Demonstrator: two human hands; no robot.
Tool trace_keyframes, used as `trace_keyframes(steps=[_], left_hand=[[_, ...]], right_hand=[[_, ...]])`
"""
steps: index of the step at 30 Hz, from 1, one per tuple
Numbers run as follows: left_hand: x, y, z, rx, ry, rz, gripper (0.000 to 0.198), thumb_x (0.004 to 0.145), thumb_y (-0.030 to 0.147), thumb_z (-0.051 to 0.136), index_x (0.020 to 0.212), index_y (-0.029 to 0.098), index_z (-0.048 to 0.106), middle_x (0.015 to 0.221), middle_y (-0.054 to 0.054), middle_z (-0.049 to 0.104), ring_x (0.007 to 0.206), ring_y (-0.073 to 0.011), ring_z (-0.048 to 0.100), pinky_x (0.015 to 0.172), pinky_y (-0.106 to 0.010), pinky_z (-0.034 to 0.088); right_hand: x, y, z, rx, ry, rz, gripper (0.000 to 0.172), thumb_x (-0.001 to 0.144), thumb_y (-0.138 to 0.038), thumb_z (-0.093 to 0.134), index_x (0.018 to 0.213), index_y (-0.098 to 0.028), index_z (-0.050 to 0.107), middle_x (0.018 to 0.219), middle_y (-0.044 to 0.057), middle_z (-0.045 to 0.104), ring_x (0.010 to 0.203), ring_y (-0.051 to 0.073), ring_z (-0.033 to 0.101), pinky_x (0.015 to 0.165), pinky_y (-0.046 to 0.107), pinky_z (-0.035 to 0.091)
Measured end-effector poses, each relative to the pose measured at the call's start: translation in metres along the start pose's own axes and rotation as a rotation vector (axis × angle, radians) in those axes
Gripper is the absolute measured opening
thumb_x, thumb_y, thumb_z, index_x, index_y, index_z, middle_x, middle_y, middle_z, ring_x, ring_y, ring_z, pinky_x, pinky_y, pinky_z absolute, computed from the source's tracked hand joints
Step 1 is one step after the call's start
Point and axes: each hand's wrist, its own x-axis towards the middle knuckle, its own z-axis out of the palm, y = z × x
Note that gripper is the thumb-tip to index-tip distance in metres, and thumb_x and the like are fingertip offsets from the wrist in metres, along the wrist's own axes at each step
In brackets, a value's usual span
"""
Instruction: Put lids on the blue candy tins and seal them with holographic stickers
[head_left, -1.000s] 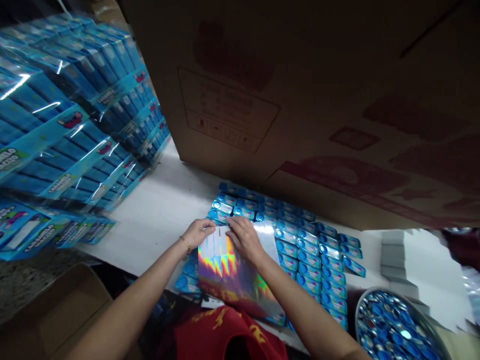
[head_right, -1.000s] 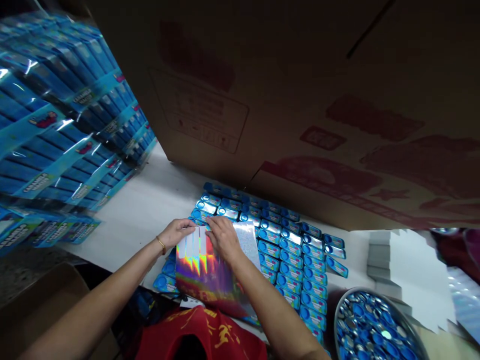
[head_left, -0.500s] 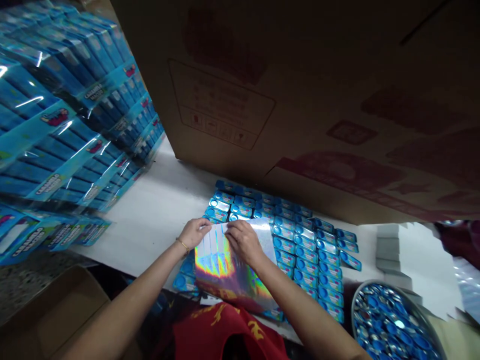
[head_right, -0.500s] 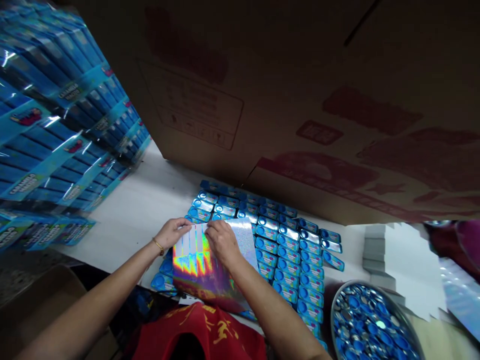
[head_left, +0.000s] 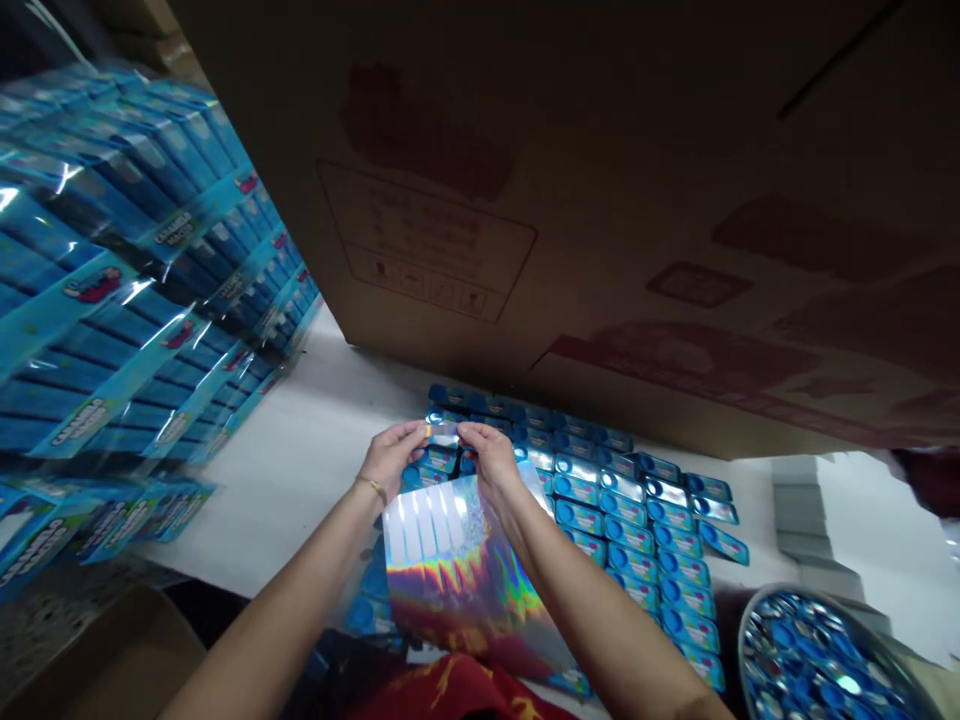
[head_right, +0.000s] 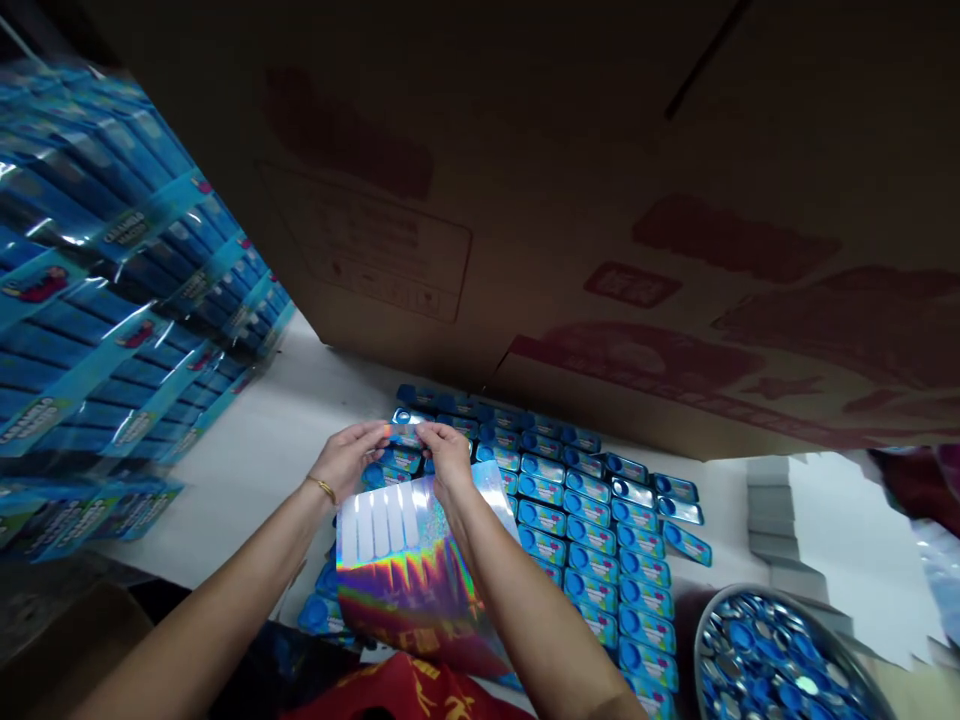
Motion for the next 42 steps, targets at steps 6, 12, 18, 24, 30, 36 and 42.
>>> trace_keyframes(steps=[6,12,18,24,30,36,42], left_hand=[[0.055,-0.002,0.002,0.108,0.156,0.133,0.038,0.054,0.026,0.066,0.088,0.009,0.061,0.064,-0.001,0.06,0.054,-0.0077,0.051,0.053,-0.02,0.04],[0.106,-0.003,0.002,0.353,0.204,0.284,0.036,0.056,0.025,0.062,0.09,0.014,0.061,0.065,-0.002,0.062,0.065,-0.0137,0.056,0.058,-0.022,0.042],[0.127,-0.011,0.003,0.39,0.211,0.273,0.039,0.057,0.023,0.059,0.095,0.012,0.06,0.067,-0.004,0.063,0.062,-0.0149,0.058,0.056,-0.023,0.042],[0.13,-0.018,0.005,0.467,0.225,0.244,0.035,0.057,0.02,0.06,0.091,0.014,0.061,0.067,-0.004,0.064,0.063,-0.0161,0.059,0.058,-0.024,0.042],[0.08,-0.001,-0.015,0.603,0.134,0.28,0.019,0.062,0.026,0.058,0.078,0.018,0.065,0.073,-0.004,0.065,0.072,-0.0172,0.057,0.066,-0.024,0.039],[0.01,-0.014,-0.019,1.042,-0.501,0.293,0.012,0.055,0.03,0.065,0.064,0.022,0.067,0.055,0.001,0.06,0.051,-0.0132,0.05,0.05,-0.023,0.032],[-0.002,-0.022,-0.009,1.226,-0.54,0.286,0.019,0.071,0.028,0.05,0.07,0.016,0.065,0.063,-0.001,0.061,0.06,-0.0138,0.051,0.057,-0.024,0.034]], right_hand=[[0.032,0.016,0.016,-0.236,0.211,-0.229,0.024,0.061,-0.036,0.06,0.071,-0.015,0.066,0.069,0.004,0.065,0.067,0.017,0.057,0.063,0.026,0.042],[0.065,0.017,0.028,-0.701,0.355,-0.376,0.023,0.071,-0.033,0.05,0.073,-0.017,0.067,0.077,0.008,0.064,0.074,0.022,0.056,0.066,0.032,0.039],[0.078,0.021,0.029,-0.978,0.433,-0.578,0.022,0.073,-0.031,0.048,0.062,-0.02,0.063,0.072,0.008,0.062,0.076,0.024,0.052,0.069,0.036,0.035],[0.085,0.02,0.023,-1.111,0.458,-0.559,0.012,0.072,-0.026,0.052,0.073,-0.019,0.061,0.079,0.009,0.06,0.08,0.026,0.05,0.07,0.039,0.034],[0.045,-0.012,-0.029,-1.089,0.054,-0.733,0.023,0.084,-0.026,0.041,0.093,-0.022,0.061,0.093,0.005,0.059,0.089,0.019,0.05,0.076,0.031,0.035],[-0.02,-0.002,-0.057,-1.36,-0.444,-0.825,0.024,0.083,-0.031,0.046,0.103,-0.026,0.059,0.092,0.004,0.059,0.086,0.018,0.047,0.074,0.031,0.033],[-0.028,0.025,-0.066,-1.528,-0.452,-1.009,0.026,0.086,-0.021,0.04,0.107,-0.019,0.055,0.096,0.007,0.059,0.084,0.018,0.045,0.073,0.032,0.034]])
